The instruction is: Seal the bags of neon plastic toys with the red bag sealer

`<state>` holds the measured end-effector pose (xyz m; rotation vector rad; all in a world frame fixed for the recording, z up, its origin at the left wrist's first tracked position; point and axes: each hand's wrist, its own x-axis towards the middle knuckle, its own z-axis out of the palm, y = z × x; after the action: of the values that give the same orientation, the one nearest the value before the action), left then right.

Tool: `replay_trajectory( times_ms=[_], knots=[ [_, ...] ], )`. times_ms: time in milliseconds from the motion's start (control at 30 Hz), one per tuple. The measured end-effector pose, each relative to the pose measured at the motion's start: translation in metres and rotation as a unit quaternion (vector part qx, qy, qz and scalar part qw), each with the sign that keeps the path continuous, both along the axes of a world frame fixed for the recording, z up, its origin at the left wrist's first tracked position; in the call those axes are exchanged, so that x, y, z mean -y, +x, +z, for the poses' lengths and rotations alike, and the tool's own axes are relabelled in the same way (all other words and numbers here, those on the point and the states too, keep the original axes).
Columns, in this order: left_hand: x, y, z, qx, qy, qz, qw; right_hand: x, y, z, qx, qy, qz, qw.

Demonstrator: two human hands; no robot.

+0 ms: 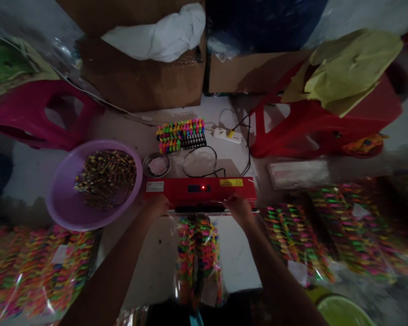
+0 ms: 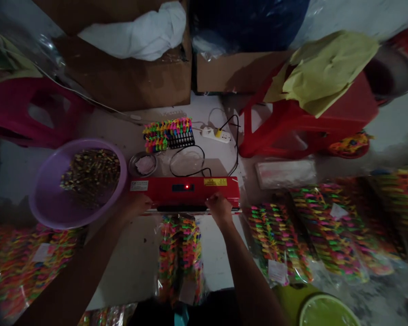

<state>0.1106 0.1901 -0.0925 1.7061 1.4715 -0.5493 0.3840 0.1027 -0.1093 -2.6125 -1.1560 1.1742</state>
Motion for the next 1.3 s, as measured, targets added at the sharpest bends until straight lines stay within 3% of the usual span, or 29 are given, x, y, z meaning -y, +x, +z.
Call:
replay_trajectory(
  times_ms=[67, 167, 233, 333, 400, 500, 767, 1067, 1300],
  knots=[
    [0.000, -0.002, -0.002, 0.024, -0.013, -0.005, 1.000, 0.003, 0.011, 0.003, -0.007, 0.027, 0.028, 0.999],
    [0.000, 0.001, -0.008, 0.087, -0.004, 0.017, 0.996, 0.003, 0.022, 0.005, 0.041, 0.057, 0.123, 0.990],
    [0.004, 0.006, -0.014, 0.096, 0.062, 0.031, 0.993, 0.003, 0.023, 0.001, 0.108, 0.104, 0.183, 0.972],
    [0.016, 0.013, -0.025, 0.048, 0.225, 0.042, 0.972, 0.007, 0.020, -0.012, 0.167, 0.193, 0.241, 0.936],
    [0.027, 0.015, -0.033, 0.031, 0.315, 0.041, 0.948, 0.013, 0.017, -0.021, 0.174, 0.239, 0.259, 0.919],
    [0.045, 0.015, -0.045, 0.041, 0.379, 0.025, 0.924, 0.025, 0.013, -0.034, 0.192, 0.278, 0.248, 0.908],
    [0.063, 0.013, -0.069, 0.032, 0.369, 0.087, 0.925, 0.041, 0.006, -0.055, 0.259, 0.341, 0.247, 0.869],
    [0.064, 0.009, -0.081, 0.047, 0.468, 0.032, 0.882, 0.038, 0.008, -0.061, 0.241, 0.408, 0.254, 0.843],
    [0.064, 0.008, -0.080, 0.052, 0.464, 0.029, 0.884, 0.035, 0.008, -0.059, 0.241, 0.401, 0.261, 0.844]
  ],
)
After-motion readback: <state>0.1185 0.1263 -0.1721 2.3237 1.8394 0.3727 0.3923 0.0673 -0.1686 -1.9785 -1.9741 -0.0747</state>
